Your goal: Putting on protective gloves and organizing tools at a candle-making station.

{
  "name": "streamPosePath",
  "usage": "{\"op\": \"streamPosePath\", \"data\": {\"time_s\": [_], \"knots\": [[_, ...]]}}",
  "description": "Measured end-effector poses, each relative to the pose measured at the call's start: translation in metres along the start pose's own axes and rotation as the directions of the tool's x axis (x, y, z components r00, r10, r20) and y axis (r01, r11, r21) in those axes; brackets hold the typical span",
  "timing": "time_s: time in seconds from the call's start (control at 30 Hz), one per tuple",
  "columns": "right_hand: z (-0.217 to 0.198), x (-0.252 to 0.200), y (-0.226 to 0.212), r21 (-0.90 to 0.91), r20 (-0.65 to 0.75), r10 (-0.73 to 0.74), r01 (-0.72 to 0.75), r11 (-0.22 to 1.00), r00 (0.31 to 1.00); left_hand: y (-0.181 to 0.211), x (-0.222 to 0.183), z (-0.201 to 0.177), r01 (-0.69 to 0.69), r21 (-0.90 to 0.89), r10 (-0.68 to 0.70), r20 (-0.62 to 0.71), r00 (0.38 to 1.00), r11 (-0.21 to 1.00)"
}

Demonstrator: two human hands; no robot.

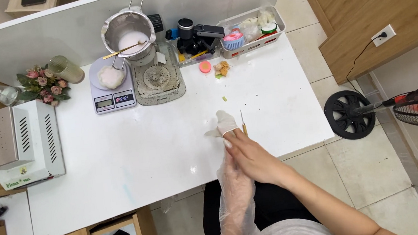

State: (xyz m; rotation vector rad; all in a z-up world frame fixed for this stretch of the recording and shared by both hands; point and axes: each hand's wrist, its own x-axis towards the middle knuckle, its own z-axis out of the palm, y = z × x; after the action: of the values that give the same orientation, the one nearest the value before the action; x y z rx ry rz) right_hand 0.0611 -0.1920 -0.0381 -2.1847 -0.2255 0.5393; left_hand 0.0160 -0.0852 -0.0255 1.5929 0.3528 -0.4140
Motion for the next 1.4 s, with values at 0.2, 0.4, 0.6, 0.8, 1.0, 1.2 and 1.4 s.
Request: {"op": "streamPosePath", "data": {"time_s": [0.2,0.4,0.6,0.8,1.0,1.2,1.4], "knots": [[0.004,0.001,-0.014,-0.043,0.077,0.052,-0.049,0.998,0.996,-0.026,0.002,0.007,-0.060,-0.003,0.059,-0.062,0.996,0.998],[0.008,0.006,-0.022,-0.045,0.125,0.079,-0.074,0.996,0.989,-0.043,0.019,0.005,-0.252,0.146,0.273,-0.154,0.950,0.957],[0.021,0.007,-0.001,-0.053,-0.014,-0.101,0.100,0.994,0.995,-0.070,0.052,0.004,-0.232,-0.557,0.212,-0.100,0.972,0.798],[0.000,0.012,-0.032,-0.085,-0.001,-0.110,0.110,0.990,0.994,-0.034,0.028,0.002,-0.292,-0.544,0.247,-0.157,0.956,0.786],[0.007,0.026,-0.038,-0.069,0.074,-0.038,0.043,0.997,0.997,-0.069,0.055,0.015,-0.198,-0.163,0.176,-0.143,0.974,0.966],[0.016,0.031,-0.037,-0.188,0.150,-0.079,0.107,0.976,0.986,-0.073,0.077,-0.008,-0.272,0.299,0.326,-0.146,0.934,0.915],[0.032,0.017,-0.066,-0.320,0.032,-0.138,0.141,0.937,0.990,-0.135,0.075,-0.028,-0.485,0.591,0.631,-0.053,0.774,0.644]]}}
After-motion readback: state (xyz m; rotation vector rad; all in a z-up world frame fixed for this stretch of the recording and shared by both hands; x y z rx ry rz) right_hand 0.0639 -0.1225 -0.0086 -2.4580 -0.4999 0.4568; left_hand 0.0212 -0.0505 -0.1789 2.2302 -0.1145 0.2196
